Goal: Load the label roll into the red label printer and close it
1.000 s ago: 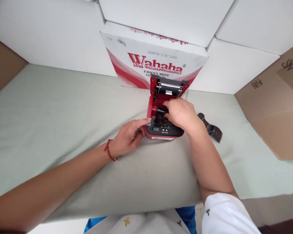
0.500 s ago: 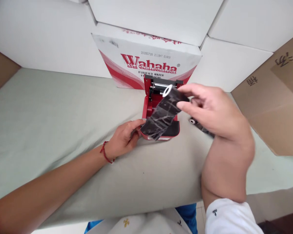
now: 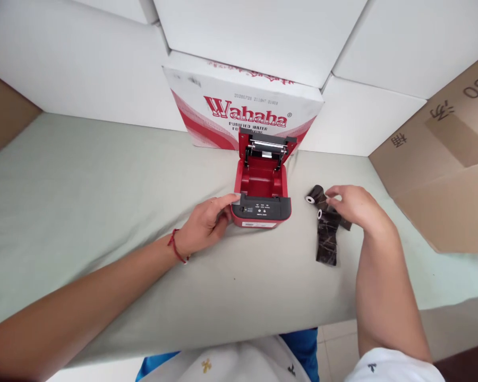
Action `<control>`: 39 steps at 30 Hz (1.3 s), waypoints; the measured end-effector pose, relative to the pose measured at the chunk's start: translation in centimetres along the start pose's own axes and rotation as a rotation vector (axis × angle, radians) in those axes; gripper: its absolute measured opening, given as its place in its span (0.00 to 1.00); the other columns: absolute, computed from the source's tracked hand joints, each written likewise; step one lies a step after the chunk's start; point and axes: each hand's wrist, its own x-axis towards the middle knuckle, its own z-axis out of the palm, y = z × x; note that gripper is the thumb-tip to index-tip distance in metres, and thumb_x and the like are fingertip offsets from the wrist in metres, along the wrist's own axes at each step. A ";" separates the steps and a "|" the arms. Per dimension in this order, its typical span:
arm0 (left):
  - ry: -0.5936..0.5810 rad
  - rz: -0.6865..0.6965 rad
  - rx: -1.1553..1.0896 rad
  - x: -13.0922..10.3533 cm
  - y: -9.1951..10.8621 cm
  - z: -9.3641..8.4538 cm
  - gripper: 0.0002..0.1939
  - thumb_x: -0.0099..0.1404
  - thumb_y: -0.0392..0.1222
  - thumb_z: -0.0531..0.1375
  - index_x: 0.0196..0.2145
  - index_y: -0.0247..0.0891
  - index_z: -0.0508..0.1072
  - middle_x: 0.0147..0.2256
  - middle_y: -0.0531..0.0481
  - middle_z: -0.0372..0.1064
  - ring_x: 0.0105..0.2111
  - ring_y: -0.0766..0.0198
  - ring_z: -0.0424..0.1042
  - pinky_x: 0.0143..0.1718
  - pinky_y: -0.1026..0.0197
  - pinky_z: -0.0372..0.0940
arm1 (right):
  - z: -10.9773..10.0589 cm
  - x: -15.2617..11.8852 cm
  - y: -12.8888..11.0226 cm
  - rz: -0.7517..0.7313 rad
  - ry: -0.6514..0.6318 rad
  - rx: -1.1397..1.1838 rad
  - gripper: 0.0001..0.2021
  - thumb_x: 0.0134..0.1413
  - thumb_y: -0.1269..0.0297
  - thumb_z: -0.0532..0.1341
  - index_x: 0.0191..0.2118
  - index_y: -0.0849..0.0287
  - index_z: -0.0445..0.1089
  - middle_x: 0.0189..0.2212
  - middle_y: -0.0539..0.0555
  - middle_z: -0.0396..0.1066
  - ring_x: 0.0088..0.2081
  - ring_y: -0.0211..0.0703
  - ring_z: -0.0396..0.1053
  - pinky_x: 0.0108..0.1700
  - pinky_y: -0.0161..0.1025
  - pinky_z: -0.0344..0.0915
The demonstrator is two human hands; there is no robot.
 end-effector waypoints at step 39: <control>0.016 0.022 0.010 0.1 0.0 0.2 0.38 0.68 0.22 0.51 0.72 0.44 0.60 0.34 0.56 0.76 0.31 0.64 0.75 0.38 0.62 0.69 | -3.8 -1.7 -13.9 -0.476 0.140 0.151 0.21 0.66 0.60 0.65 0.61 0.54 0.82 0.51 0.58 0.84 0.44 0.53 0.80 0.48 0.49 0.73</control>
